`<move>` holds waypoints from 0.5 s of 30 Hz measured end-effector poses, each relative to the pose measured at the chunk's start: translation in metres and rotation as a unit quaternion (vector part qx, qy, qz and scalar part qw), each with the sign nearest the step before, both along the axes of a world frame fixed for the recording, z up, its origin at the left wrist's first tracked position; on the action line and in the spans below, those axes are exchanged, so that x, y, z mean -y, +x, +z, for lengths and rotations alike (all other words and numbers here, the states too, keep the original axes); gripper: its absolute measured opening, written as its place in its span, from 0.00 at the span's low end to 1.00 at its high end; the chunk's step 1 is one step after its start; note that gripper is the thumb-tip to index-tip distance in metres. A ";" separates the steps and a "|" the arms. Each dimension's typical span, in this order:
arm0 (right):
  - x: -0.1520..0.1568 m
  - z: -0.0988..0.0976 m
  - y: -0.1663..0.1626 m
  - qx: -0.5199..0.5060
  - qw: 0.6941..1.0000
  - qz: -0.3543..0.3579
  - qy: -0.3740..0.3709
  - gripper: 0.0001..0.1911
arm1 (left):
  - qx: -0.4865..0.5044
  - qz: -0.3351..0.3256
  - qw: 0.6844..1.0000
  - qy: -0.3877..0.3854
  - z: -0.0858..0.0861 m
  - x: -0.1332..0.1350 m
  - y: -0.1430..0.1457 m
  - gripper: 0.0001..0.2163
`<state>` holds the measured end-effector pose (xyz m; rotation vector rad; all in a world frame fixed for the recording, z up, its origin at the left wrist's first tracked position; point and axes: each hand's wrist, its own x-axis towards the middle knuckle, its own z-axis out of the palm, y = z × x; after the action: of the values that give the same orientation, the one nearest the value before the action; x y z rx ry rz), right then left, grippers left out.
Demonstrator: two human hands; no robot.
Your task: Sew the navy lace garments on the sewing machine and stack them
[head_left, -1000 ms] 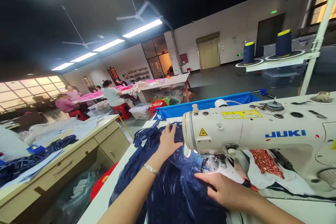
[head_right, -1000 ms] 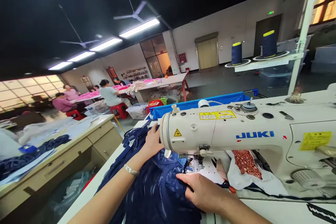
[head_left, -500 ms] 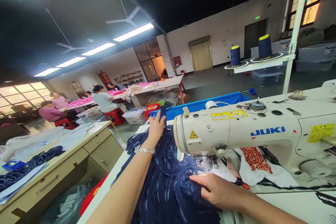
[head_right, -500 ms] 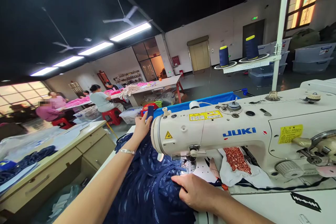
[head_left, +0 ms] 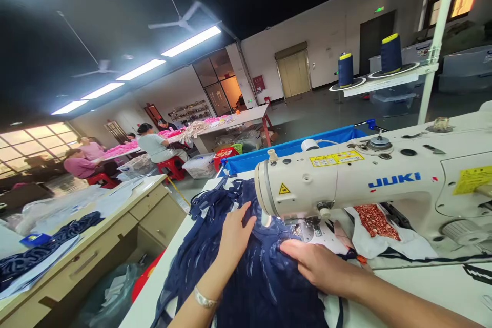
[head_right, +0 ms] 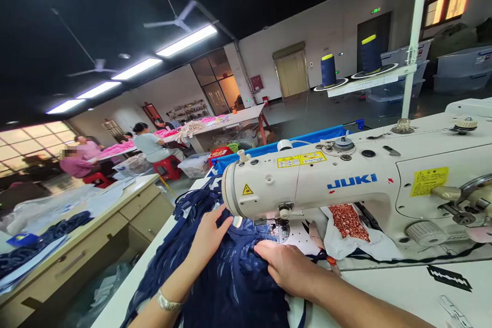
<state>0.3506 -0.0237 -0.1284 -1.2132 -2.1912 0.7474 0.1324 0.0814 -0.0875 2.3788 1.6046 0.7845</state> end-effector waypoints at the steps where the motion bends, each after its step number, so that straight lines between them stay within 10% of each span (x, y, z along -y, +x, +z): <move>1: 0.000 0.002 0.001 -0.005 1.000 -0.002 -0.008 0.21 | 0.021 -0.009 0.999 0.029 0.004 0.000 0.007 0.18; 6: 0.001 0.013 0.005 0.018 0.999 -0.049 -0.014 0.21 | 0.150 -0.055 0.986 0.051 0.015 0.000 0.039 0.15; 15: -0.002 0.011 0.009 0.171 0.972 -0.149 -0.065 0.18 | 0.140 -0.062 0.988 -0.016 -0.032 -0.014 0.054 0.08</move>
<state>0.3599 -0.0221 -0.1171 -1.8059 -2.1725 0.5977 0.1861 0.0954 -0.1193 2.2028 1.3357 1.0073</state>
